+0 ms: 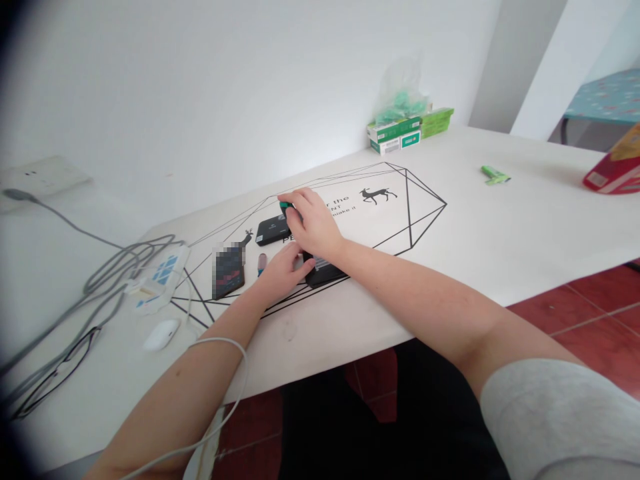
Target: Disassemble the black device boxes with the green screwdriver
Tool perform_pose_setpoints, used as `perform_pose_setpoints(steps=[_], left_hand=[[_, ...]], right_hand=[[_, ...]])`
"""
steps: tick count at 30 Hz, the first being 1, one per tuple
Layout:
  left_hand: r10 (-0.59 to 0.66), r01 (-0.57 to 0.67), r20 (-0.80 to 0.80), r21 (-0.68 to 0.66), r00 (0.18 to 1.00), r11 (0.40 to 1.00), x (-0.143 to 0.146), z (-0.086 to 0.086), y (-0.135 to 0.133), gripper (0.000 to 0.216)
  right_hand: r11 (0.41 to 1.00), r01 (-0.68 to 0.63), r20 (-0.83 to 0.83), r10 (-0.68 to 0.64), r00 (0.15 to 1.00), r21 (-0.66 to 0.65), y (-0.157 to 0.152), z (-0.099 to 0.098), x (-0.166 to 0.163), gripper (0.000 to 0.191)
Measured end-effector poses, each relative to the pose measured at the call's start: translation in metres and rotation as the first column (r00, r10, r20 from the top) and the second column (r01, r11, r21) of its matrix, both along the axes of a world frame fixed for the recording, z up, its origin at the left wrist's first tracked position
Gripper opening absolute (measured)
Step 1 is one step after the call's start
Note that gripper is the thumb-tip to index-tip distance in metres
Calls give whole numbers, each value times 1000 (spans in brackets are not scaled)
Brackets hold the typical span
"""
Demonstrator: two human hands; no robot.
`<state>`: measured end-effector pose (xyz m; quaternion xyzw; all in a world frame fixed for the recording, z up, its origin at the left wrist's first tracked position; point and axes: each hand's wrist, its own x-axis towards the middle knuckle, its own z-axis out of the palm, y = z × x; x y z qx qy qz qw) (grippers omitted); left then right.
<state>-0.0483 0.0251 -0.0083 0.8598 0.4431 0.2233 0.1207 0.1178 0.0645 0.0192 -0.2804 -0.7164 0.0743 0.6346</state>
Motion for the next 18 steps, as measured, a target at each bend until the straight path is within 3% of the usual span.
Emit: perform_pose_setpoints(steps=[2, 7, 18], left_hand=[[3, -3, -9, 6, 1000, 1000, 0, 1, 0, 24], [-1, 1, -13, 5, 1000, 1000, 0, 1, 0, 24], [-13, 13, 14, -8, 1000, 1000, 2, 3, -2, 26]], right_hand=[[1000, 10, -10, -10, 1000, -11, 1, 0, 0, 19], [995, 47, -8, -48, 999, -85, 3, -2, -1, 24], [999, -22, -1, 22, 1000, -38, 1, -4, -1, 34]])
